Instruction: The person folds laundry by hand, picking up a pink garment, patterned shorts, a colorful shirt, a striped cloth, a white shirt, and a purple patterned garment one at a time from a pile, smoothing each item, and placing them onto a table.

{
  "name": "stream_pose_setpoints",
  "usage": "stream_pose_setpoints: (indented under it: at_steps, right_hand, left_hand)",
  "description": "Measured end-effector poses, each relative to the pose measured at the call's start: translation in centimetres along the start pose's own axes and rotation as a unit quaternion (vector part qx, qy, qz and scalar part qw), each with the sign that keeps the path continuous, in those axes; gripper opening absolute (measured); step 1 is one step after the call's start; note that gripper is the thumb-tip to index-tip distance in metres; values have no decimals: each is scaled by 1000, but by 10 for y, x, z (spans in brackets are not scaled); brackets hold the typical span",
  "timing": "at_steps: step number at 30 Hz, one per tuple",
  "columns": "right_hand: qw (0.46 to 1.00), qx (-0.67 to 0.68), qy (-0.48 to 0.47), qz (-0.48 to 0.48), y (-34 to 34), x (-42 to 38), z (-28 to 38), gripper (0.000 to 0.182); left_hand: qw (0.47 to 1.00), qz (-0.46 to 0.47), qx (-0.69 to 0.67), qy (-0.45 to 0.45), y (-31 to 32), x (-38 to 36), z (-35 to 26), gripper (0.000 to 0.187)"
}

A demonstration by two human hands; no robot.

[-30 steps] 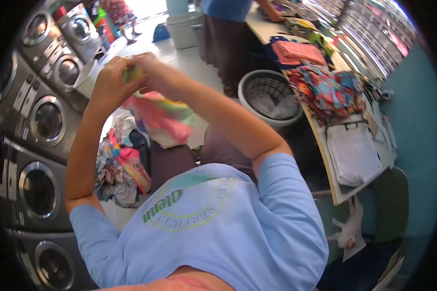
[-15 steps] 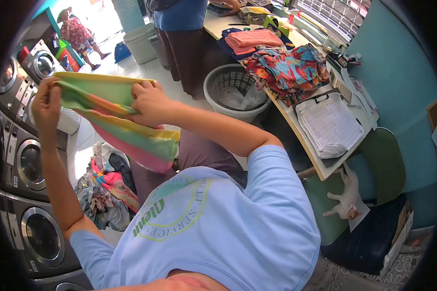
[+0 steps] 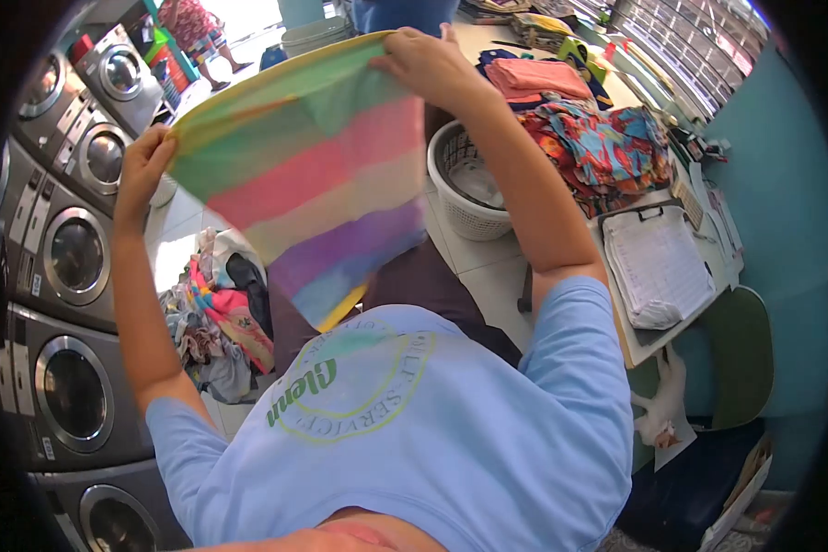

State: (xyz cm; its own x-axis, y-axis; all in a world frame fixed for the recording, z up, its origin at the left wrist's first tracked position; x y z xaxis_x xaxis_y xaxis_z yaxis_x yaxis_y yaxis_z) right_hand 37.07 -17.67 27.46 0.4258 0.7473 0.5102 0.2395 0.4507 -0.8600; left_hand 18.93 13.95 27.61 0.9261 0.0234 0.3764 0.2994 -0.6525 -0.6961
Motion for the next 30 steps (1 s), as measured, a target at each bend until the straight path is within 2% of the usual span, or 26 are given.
stream_pose_setpoints:
  at_steps: [2, 3, 6, 8, 11, 14, 15, 17, 18, 19, 20, 22, 23, 24, 25, 27, 28, 29, 30]
  right_hand:
    - [999, 25, -34, -27, -7, 6, -10, 30]
    - [997, 38, -49, -40, -9, 5, -13, 27]
    - [974, 206, -14, -92, -36, -17, -18, 20]
    - [967, 244, -13, -75, -28, -36, -39, 30]
    - [933, 354, 67, 25, -20, -91, -31, 29]
    - [897, 390, 7, 206, -6, -156, 0, 27]
    - [877, 404, -16, 261, 2, -179, 12, 28]
    - [719, 572, 111, 379, 29, -230, 23, 23]
    - [672, 601, 100, 420, 39, -247, 28, 25]
    - [652, 606, 134, 436, 51, -258, 21, 26]
    - [631, 610, 167, 450, 62, -267, 15, 28]
    - [682, 574, 170, 420, 80, -258, -7, 29]
    - [719, 559, 148, 386, 87, -244, -16, 30]
    - [696, 586, 191, 368, 103, -238, -29, 32]
    - [736, 566, 173, 330, 115, -223, -40, 35]
    - [786, 497, 214, 299, 150, -205, -65, 37]
    - [908, 292, 150, 261, 171, -183, -69, 44]
    - [902, 226, 212, 301, 212, -193, -78, 47]
    - [899, 165, 248, 321, 220, -191, -60, 50]
  left_hand:
    - [995, -70, -68, 23, 6, 4, -4, 16]
    - [995, -59, -79, 30, 14, 5, -10, 15]
    - [992, -28, -113, 42, 41, -1, -21, 13]
    - [993, 5, -108, 39, 60, -20, -41, 10]
    - [983, 91, -137, 82, 100, -55, -61, 10]
    - [955, 222, -192, 41, 157, -102, -61, 16]
    - [935, 270, -226, 31, 177, -117, -63, 16]
    - [885, 359, -296, 12, 216, -141, -64, 16]
    - [855, 398, -332, 4, 234, -150, -62, 16]
    - [828, 422, -370, -5, 249, -157, -55, 17]
    - [827, 414, -379, -22, 257, -158, -42, 18]
    - [827, 397, -395, -55, 268, -151, -14, 18]
    - [790, 393, -460, -100, 273, -145, -1, 16]
    - [812, 349, -453, -114, 272, -130, 15, 14]
    - [832, 304, -445, -128, 270, -115, 33, 13]
    - [886, 268, -337, -172, 279, -92, 93, 17]
    - [917, 229, -269, -185, 300, -80, 129, 19]
    - [943, 185, -200, -193, 327, -74, 167, 23]
    - [962, 139, -131, -198, 340, -61, 189, 27]
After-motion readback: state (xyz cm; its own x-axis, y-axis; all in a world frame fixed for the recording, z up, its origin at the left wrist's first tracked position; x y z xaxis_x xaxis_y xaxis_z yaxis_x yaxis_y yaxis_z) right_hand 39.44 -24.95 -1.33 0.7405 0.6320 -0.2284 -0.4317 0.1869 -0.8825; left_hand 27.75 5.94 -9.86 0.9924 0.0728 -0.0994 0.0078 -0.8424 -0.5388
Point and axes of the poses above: each hand's wrist, its own x-axis towards the middle knuckle, its own y-axis out of the palm, z = x × y, the point moved 10 cm from there along x, towards the middle knuckle, and after that the axes turned 9 degrees about z, right-handed, at the moved point
